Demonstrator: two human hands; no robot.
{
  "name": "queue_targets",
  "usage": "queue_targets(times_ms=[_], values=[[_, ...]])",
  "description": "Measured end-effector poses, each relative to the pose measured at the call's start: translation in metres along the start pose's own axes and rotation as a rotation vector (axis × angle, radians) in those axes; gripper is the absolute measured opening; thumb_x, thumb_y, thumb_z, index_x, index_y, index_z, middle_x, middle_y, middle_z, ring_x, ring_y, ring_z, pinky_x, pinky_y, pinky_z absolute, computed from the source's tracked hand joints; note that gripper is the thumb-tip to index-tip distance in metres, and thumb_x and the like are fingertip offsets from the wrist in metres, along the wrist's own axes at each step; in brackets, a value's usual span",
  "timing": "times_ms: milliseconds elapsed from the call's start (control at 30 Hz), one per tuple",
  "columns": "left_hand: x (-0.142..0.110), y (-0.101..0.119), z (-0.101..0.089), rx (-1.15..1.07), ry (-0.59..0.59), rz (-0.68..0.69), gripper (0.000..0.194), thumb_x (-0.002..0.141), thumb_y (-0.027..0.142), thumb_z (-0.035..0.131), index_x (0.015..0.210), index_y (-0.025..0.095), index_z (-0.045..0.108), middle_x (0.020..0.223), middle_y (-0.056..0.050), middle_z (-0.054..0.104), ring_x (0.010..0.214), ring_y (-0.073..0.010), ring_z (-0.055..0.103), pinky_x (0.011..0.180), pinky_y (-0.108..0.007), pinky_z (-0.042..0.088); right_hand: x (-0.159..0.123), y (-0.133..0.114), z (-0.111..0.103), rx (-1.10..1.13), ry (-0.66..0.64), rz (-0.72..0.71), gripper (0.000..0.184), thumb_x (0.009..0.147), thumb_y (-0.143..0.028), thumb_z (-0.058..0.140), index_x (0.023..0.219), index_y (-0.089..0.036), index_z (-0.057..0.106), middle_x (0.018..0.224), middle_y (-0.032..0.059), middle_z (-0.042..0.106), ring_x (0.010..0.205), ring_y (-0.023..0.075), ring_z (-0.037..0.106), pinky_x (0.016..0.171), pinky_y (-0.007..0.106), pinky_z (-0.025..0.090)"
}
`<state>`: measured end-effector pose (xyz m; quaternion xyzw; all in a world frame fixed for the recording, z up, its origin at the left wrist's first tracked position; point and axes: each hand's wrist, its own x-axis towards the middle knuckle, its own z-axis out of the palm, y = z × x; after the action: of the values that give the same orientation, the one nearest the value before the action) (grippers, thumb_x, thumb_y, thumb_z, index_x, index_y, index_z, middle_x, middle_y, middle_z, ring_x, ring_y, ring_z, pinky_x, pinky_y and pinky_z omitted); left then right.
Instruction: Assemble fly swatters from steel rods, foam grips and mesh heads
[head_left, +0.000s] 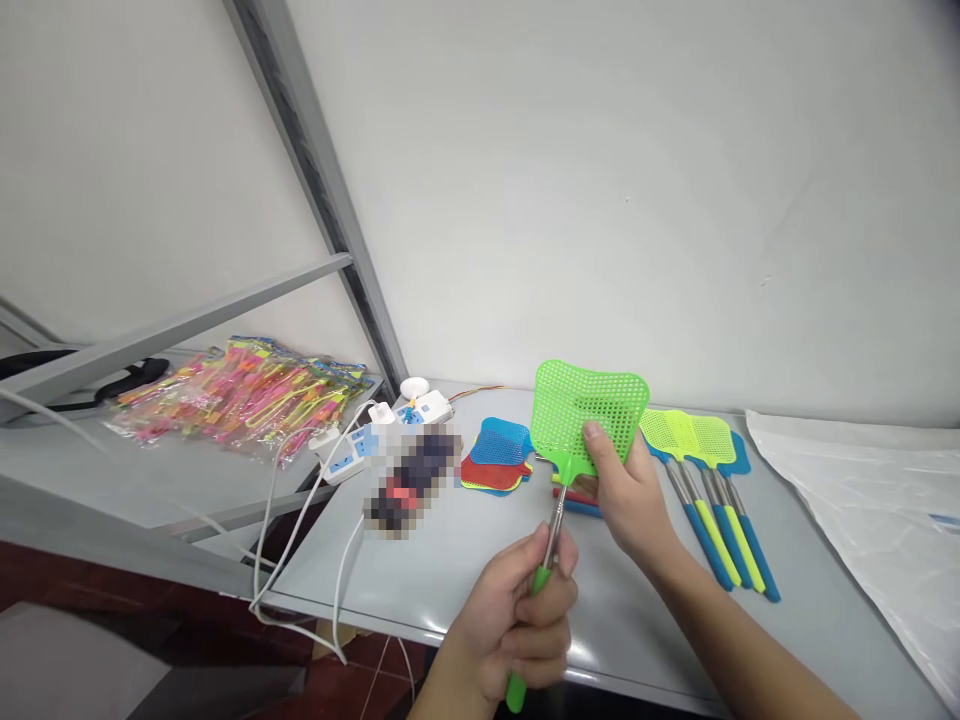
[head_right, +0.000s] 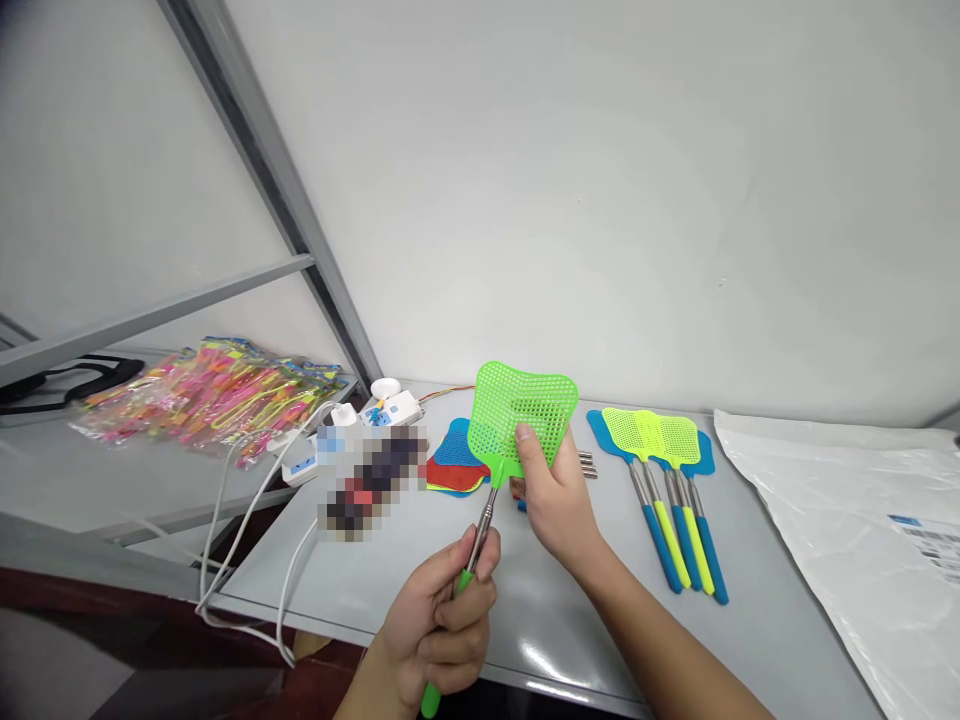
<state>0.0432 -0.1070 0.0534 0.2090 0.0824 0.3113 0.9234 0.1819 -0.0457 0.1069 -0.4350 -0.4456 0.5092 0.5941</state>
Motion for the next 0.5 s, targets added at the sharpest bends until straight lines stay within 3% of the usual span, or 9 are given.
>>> queue_targets(times_ms=[67, 267, 367, 433, 500], values=[[-0.001, 0.0, 0.003, 0.02, 0.05, 0.026, 0.031, 0.094, 0.053, 0.043, 0.086, 0.023, 0.047, 0.045, 0.013, 0.025, 0.028, -0.0023, 0.006, 0.027, -0.011, 0.018, -0.002, 0.002, 0.0, -0.006, -0.009, 0.035, 0.03, 0.084, -0.049, 0.059, 0.106, -0.028, 0.055, 0.084, -0.0012, 0.058, 0.059, 0.0121, 0.052, 0.046, 0.023, 0.045], [-0.001, -0.004, 0.03, 0.371, 0.476, 0.097, 0.037, 0.09, 0.058, 0.047, 0.08, 0.023, 0.041, 0.052, 0.011, 0.029, 0.034, -0.003, 0.012, 0.031, -0.013, 0.011, -0.007, 0.005, 0.0, 0.013, -0.057, 0.02, 0.022, 0.087, -0.045, 0.057, 0.098, -0.028, 0.049, 0.071, -0.0051, 0.048, 0.053, 0.0105, 0.044, 0.045, 0.023, 0.041], [-0.002, -0.005, 0.029, 0.521, 0.668, 0.184, 0.036, 0.085, 0.057, 0.055, 0.083, 0.023, 0.046, 0.055, 0.01, 0.035, 0.037, -0.0046, 0.022, 0.034, -0.016, 0.014, -0.007, 0.011, 0.003, 0.03, -0.105, -0.028, 0.02, 0.089, -0.042, 0.056, 0.091, -0.026, 0.045, 0.065, -0.0071, 0.042, 0.048, 0.0087, 0.038, 0.044, 0.022, 0.036], [-0.003, -0.004, 0.021, 0.61, 0.721, 0.28, 0.033, 0.083, 0.054, 0.059, 0.085, 0.022, 0.052, 0.054, 0.008, 0.038, 0.041, -0.0068, 0.031, 0.038, -0.017, 0.02, -0.006, 0.016, 0.004, 0.052, -0.139, -0.04, 0.02, 0.09, -0.041, 0.054, 0.088, -0.025, 0.043, 0.064, -0.008, 0.04, 0.047, 0.0076, 0.034, 0.043, 0.022, 0.032], [-0.002, -0.005, 0.015, 0.669, 0.699, 0.359, 0.03, 0.083, 0.052, 0.06, 0.083, 0.023, 0.054, 0.052, 0.007, 0.039, 0.045, -0.0086, 0.036, 0.041, -0.018, 0.024, -0.005, 0.02, 0.005, 0.075, -0.165, -0.04, 0.02, 0.091, -0.041, 0.052, 0.086, -0.025, 0.041, 0.064, -0.0086, 0.038, 0.047, 0.0069, 0.032, 0.043, 0.021, 0.03]])
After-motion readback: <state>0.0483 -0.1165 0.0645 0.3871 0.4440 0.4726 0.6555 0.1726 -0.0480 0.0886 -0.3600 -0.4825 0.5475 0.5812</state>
